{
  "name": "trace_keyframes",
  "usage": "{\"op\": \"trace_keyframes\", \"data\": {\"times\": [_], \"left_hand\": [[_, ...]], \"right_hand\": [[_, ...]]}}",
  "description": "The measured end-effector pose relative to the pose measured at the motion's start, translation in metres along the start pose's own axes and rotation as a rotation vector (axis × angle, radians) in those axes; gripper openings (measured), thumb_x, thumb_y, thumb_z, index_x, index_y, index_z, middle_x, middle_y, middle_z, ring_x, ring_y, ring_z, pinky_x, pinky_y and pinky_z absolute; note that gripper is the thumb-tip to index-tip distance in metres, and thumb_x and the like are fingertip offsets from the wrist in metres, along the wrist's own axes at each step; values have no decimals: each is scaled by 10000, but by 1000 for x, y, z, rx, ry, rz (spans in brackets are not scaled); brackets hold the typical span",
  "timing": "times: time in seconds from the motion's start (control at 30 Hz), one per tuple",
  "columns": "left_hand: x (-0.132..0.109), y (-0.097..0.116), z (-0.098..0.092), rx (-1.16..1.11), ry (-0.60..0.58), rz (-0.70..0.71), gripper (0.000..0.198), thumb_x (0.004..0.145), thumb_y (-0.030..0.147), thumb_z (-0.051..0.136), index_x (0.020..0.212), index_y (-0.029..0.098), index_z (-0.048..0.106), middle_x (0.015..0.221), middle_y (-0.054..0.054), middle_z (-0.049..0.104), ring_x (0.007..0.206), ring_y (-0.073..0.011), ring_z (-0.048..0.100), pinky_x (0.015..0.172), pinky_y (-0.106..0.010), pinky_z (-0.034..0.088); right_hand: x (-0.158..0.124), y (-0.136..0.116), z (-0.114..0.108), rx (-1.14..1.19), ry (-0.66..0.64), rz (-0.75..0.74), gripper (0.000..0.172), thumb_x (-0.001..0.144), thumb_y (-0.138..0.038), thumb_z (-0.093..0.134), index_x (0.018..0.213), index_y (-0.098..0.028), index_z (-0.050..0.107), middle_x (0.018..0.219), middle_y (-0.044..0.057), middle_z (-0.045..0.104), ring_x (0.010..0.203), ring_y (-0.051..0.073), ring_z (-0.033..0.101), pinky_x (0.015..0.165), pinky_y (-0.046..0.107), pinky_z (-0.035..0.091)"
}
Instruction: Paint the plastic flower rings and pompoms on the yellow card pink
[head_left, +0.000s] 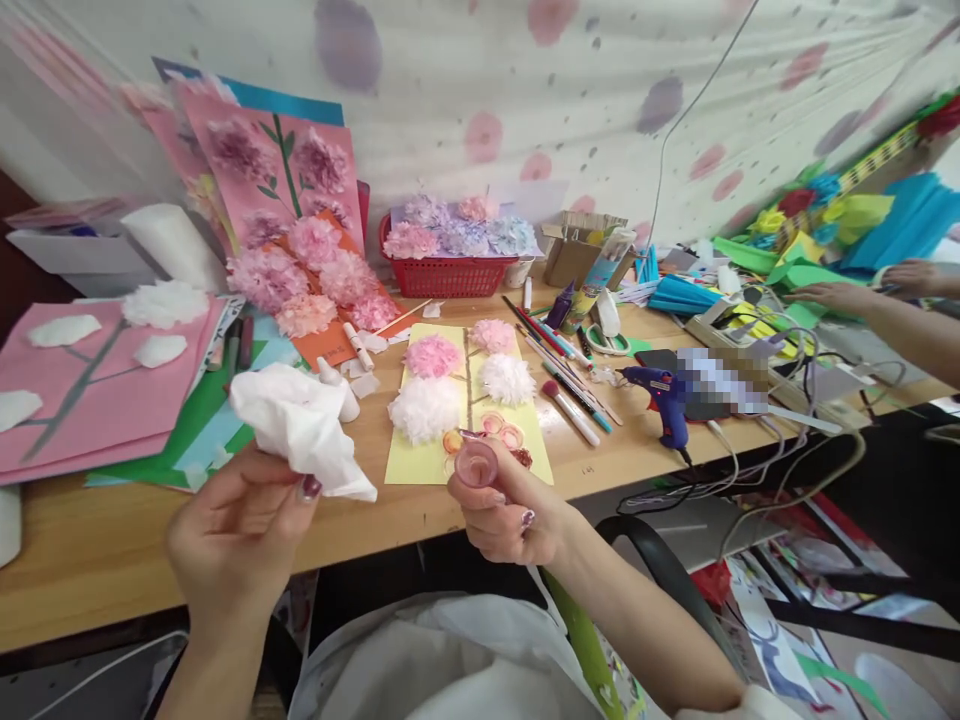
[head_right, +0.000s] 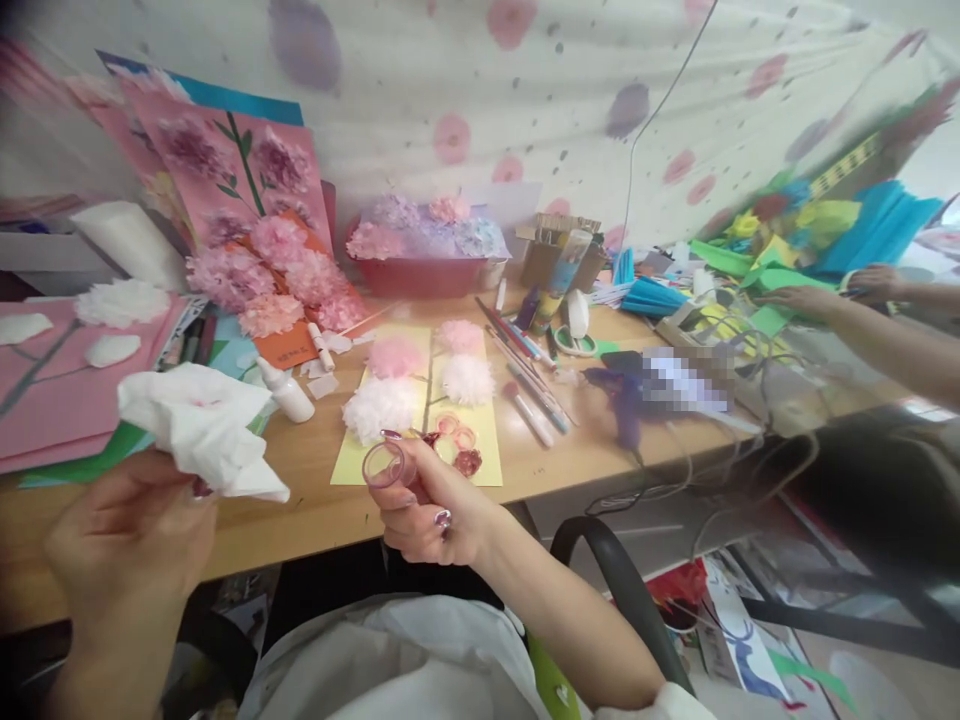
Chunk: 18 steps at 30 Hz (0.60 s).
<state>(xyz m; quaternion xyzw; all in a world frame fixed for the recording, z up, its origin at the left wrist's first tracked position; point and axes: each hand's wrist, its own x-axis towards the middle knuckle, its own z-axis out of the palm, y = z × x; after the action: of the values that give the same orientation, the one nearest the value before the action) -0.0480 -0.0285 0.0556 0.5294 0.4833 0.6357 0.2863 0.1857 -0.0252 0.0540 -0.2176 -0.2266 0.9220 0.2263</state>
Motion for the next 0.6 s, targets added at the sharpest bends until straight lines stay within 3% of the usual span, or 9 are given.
{"op": "trace_keyframes", "data": {"times": [0.1, 0.2, 0.3, 0.4, 0.5, 0.6], "left_hand": [[-5, -9, -3, -122, 37, -183, 247, 677, 366, 855, 712, 285, 625, 687, 47, 660, 654, -176, 645, 614, -320, 554], [-3, -12, -6, -160, 4, -241, 390, 637, 334, 879, 938, 325, 631, 779, 60, 734, 710, -195, 703, 624, -299, 561], [1, -20, -16, -24, -135, -346, 569, 664, 330, 833, 1174, 299, 585, 864, 4, 771, 808, -247, 738, 669, -332, 581], [8, -34, -30, 212, -247, -424, 524, 714, 396, 733, 1182, 197, 606, 866, -66, 764, 821, -268, 730, 677, -350, 577], [15, -43, -42, 532, -192, -280, 438, 780, 399, 615, 1166, 195, 655, 978, -98, 734, 883, -282, 701, 782, -409, 566], [19, -42, -45, 898, 6, -17, 347, 831, 327, 521, 1075, 170, 712, 1087, -156, 684, 1041, -351, 645, 940, -523, 504]], "right_hand": [[1, 3, 3, 79, -113, -60, 618, 992, -682, 277, 594, -226, 400, 307, -104, 262, 291, 57, 68, 237, 137, 153], [-1, 5, 9, 139, -191, -156, 498, 987, -629, 445, 756, -192, 515, 396, -123, 324, 336, 51, 59, 261, 116, 143], [-2, 7, 16, 183, -173, -224, 379, 993, -543, 527, 928, -171, 555, 476, -134, 359, 375, 50, 22, 281, 110, 118], [0, 10, 17, 221, -172, -222, 339, 987, -500, 571, 969, -163, 549, 506, -133, 369, 394, 50, 9, 289, 118, 92], [4, 12, 16, 237, -166, -197, 326, 975, -490, 597, 928, -175, 530, 508, -129, 366, 402, 50, 18, 299, 116, 82], [7, 11, 16, 213, -163, -199, 336, 956, -506, 619, 904, -183, 540, 506, -126, 372, 403, 49, 32, 304, 116, 90]]}}
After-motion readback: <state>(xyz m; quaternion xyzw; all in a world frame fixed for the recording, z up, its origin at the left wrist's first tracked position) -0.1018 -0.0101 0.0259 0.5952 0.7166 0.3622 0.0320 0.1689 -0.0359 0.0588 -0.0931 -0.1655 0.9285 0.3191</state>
